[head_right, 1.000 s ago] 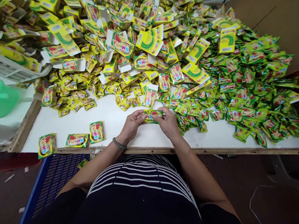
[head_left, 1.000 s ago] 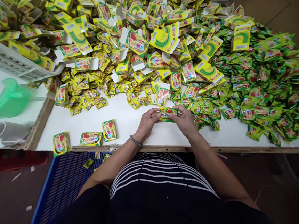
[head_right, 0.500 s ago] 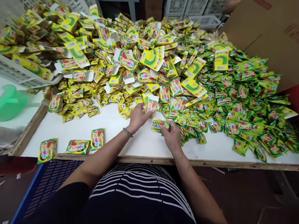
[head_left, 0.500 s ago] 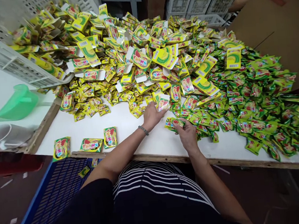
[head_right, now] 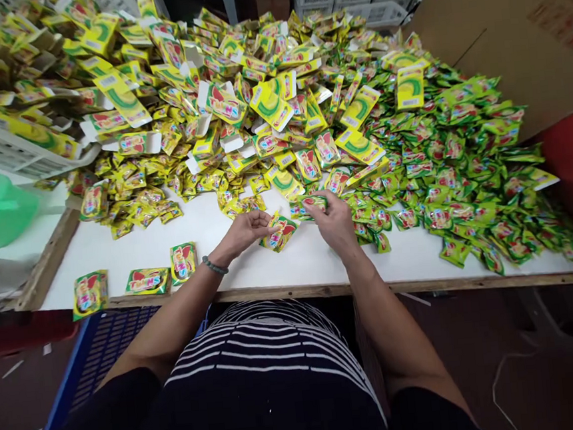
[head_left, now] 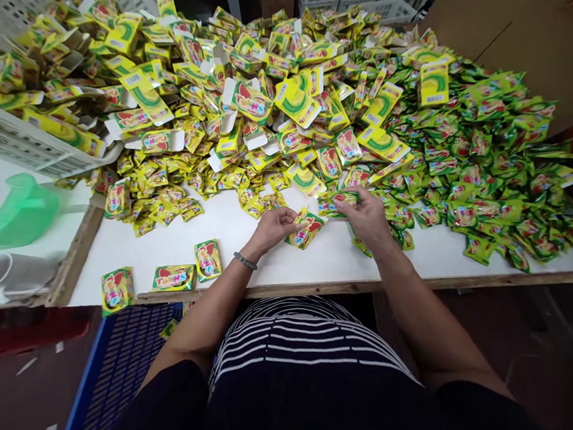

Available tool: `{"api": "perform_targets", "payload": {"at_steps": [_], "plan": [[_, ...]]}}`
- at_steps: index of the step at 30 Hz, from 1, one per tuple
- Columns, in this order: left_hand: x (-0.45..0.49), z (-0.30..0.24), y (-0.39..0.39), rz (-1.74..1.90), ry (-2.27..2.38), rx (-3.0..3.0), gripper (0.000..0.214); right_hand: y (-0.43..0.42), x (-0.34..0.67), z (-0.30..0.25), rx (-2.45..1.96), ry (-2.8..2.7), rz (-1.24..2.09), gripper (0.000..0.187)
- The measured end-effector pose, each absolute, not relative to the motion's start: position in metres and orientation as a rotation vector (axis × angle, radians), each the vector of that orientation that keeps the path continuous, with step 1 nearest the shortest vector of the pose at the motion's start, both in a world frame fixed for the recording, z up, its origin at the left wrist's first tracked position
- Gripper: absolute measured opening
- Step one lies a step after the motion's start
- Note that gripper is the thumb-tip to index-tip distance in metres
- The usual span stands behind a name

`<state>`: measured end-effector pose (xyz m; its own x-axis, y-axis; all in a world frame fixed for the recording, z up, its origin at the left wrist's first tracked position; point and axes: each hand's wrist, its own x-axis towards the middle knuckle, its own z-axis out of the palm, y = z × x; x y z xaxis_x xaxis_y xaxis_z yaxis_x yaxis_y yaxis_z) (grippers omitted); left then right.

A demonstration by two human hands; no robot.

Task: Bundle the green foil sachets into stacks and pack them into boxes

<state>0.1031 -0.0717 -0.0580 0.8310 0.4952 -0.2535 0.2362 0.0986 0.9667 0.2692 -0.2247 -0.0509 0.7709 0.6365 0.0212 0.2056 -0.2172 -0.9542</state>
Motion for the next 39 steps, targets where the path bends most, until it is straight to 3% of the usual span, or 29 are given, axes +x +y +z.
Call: {"api": "perform_targets", "payload": {"at_steps": [8, 21, 28, 34, 39], "plan": [[0.072, -0.063, -0.092, 0.194, 0.679, 1.262, 0.046, -0.204, 0.266, -0.034, -1.929, -1.301, 0.689, 0.019], [0.054, -0.068, -0.107, 0.142, 0.594, 1.071, 0.044, -0.196, 0.257, -0.031, -1.878, -1.65, 0.712, 0.008], [0.046, -0.068, -0.105, 0.116, 0.592, 1.073, 0.042, -0.193, 0.234, -0.034, -1.912, -1.507, 0.631, 0.028], [0.038, -0.071, -0.102, 0.098, 0.562, 1.052, 0.042, -0.203, 0.219, -0.042, -1.925, -1.446, 0.601, 0.011], [0.034, -0.07, -0.103, 0.091, 0.561, 1.063, 0.045, -0.206, 0.214, -0.036, -1.851, -1.381, 0.707, 0.017]]}}
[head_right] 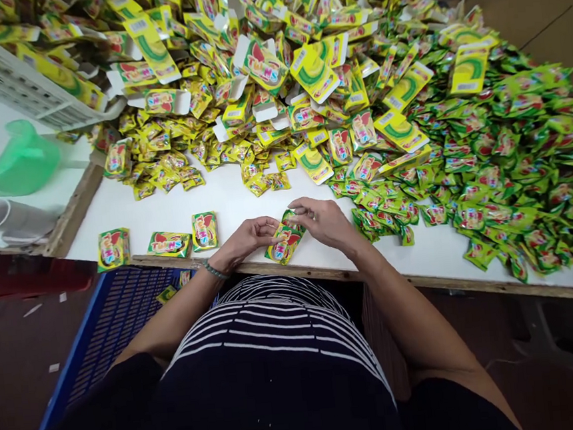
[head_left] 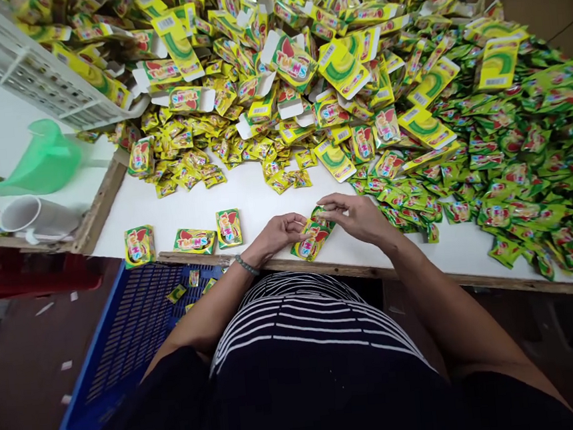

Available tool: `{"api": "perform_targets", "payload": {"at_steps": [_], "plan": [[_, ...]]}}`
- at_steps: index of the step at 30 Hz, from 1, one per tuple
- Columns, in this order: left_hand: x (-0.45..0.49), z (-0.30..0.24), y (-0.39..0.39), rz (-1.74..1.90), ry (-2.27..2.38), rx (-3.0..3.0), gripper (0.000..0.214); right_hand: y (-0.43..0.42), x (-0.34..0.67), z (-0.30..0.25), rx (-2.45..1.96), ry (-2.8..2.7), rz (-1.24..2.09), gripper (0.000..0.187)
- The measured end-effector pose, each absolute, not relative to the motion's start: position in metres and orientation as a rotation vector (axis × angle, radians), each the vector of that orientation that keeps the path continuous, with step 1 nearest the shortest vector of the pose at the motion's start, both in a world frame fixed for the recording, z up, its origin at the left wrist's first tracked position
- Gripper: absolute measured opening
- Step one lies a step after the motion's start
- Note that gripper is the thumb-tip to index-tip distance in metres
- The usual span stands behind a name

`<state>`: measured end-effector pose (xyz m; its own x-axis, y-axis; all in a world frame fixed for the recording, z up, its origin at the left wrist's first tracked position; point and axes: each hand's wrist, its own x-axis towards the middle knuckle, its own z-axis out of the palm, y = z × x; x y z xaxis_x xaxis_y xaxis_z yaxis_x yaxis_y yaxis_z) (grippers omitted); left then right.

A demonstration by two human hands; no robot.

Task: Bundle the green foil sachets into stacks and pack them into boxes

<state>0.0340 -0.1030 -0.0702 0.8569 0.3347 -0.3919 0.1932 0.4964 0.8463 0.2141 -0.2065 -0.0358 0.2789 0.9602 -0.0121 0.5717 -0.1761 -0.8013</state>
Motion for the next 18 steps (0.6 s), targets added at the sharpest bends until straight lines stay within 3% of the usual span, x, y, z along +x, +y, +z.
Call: {"api": "perform_targets", "payload": {"at_steps": [3, 11, 18], "plan": [[0.032, -0.069, -0.105, 0.138, 0.595, 1.09, 0.045, -0.204, 0.21, -0.033, -1.941, -1.512, 0.651, 0.014], [0.024, -0.074, -0.107, 0.235, 0.643, 1.264, 0.041, -0.2, 0.179, -0.041, -1.976, -1.698, 0.661, 0.028], [0.01, -0.074, -0.114, 0.442, 0.724, 1.344, 0.057, -0.22, 0.182, -0.061, -1.793, -1.152, 0.396, 0.024]]}}
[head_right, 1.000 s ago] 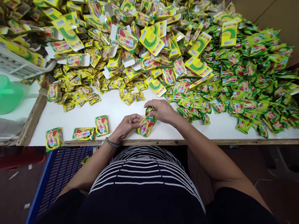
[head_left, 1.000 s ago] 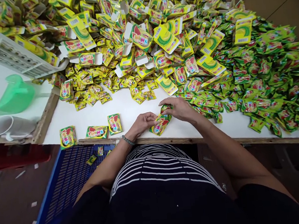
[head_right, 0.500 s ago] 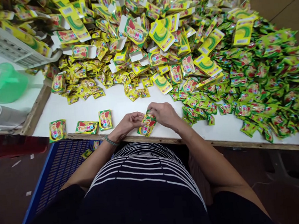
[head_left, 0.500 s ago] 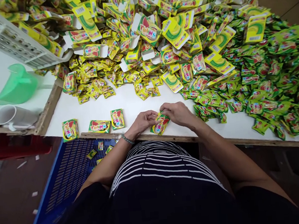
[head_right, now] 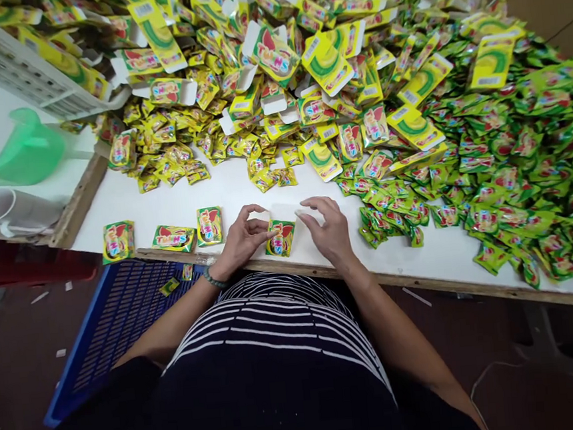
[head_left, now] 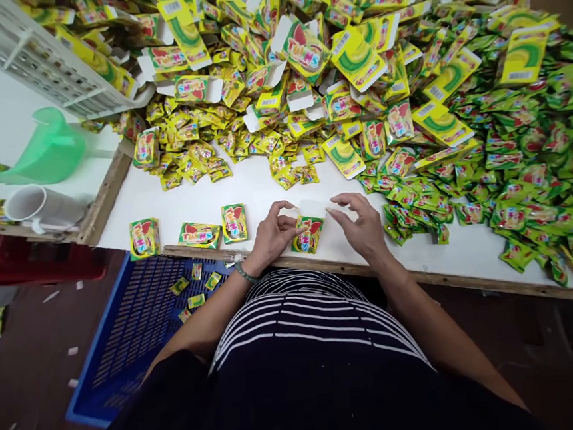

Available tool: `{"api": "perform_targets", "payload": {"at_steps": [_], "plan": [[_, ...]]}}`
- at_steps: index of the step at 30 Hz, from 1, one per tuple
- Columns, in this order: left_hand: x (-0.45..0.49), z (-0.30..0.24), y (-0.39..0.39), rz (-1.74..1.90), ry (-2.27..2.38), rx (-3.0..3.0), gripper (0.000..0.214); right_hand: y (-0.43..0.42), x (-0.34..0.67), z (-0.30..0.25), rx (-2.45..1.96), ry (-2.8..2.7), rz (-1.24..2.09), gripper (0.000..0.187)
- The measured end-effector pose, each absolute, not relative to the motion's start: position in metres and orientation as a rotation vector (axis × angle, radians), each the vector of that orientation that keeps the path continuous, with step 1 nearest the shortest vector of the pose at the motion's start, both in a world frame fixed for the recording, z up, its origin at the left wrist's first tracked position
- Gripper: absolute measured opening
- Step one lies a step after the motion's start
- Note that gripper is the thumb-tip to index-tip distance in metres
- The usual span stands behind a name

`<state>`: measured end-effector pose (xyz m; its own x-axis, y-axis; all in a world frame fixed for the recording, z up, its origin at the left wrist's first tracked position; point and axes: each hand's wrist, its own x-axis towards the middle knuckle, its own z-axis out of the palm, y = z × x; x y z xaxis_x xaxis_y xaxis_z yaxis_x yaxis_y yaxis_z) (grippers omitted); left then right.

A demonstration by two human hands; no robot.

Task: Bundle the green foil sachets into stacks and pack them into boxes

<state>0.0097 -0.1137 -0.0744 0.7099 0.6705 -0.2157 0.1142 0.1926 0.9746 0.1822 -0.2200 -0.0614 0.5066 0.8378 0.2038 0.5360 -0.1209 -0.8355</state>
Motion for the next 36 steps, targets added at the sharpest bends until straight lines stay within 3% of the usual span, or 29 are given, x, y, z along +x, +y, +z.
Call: {"api": "perform_targets", "payload": {"at_steps": [10, 14, 24, 36], "plan": [[0.005, -0.072, -0.116, 0.407, 0.654, 1.696, 0.033, -0.22, 0.179, -0.082, -1.677, -1.167, 0.696, 0.03], [0.007, -0.074, -0.115, 0.418, 0.655, 1.607, 0.037, -0.214, 0.188, -0.07, -1.743, -1.203, 0.716, 0.037], [0.008, -0.075, -0.118, 0.413, 0.704, 1.347, 0.052, -0.202, 0.187, -0.047, -1.889, -1.486, 0.623, 0.01], [0.007, -0.073, -0.12, 0.425, 0.704, 1.367, 0.052, -0.19, 0.211, -0.038, -1.79, -1.409, 1.176, 0.029]]}}
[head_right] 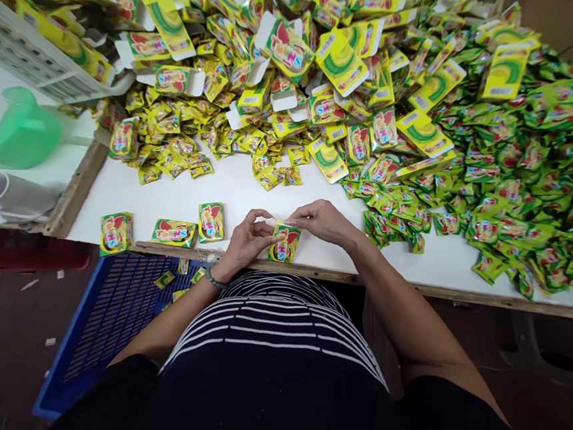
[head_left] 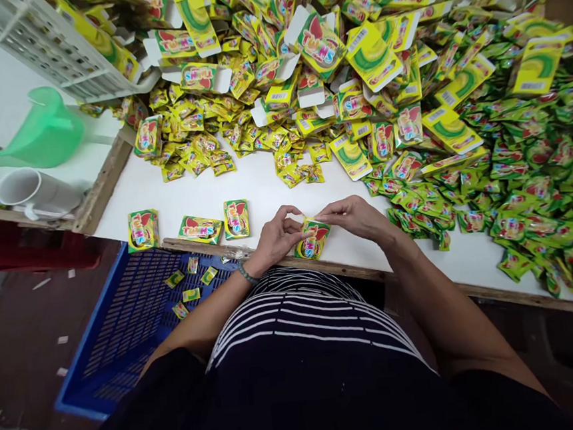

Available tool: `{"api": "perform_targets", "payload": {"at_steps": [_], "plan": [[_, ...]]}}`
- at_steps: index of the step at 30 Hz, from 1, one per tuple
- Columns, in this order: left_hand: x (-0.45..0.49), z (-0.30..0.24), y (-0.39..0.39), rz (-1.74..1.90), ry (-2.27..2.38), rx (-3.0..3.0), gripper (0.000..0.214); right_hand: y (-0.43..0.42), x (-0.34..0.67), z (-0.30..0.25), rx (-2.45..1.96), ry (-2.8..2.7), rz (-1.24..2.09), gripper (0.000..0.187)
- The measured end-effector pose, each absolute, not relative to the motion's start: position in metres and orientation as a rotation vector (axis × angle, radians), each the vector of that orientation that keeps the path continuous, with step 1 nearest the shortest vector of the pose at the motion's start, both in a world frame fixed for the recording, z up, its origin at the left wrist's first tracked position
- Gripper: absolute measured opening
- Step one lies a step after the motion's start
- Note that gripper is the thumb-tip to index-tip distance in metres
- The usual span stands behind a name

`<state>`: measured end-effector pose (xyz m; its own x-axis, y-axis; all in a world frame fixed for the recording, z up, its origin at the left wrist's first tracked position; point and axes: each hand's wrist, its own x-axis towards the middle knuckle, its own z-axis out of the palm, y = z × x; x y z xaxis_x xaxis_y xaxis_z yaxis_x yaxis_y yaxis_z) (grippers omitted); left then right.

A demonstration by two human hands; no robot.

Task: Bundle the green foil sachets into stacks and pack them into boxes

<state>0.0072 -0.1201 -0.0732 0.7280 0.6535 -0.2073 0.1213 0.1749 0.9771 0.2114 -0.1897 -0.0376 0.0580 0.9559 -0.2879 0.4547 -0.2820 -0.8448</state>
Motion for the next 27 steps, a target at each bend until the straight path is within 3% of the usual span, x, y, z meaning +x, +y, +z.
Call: {"api": "perform_targets", "payload": {"at_steps": [3, 10, 16, 19, 23, 27], "plan": [[0.006, -0.073, -0.122, 0.43, 0.689, 1.387, 0.05, -0.2, 0.207, -0.047, -1.749, -1.35, 1.147, 0.032], [0.004, -0.074, -0.122, 0.424, 0.697, 1.429, 0.052, -0.222, 0.164, -0.082, -1.688, -1.373, 0.428, 0.024], [0.003, -0.066, -0.114, 0.418, 0.75, 1.629, 0.034, -0.217, 0.159, -0.079, -1.782, -1.439, 0.385, 0.028], [-0.013, -0.054, -0.091, 0.441, 0.951, 1.859, 0.026, -0.213, 0.189, -0.076, -1.991, -1.324, 0.234, 0.032], [-0.048, -0.04, -0.048, 0.367, 1.398, 2.06, 0.03, -0.211, 0.246, -0.083, -2.329, -1.061, -0.01, 0.043], [-0.069, -0.027, -0.017, 0.331, 1.7, 2.064, 0.028, -0.211, 0.272, -0.096, -2.53, -1.158, -0.005, 0.043]]}}
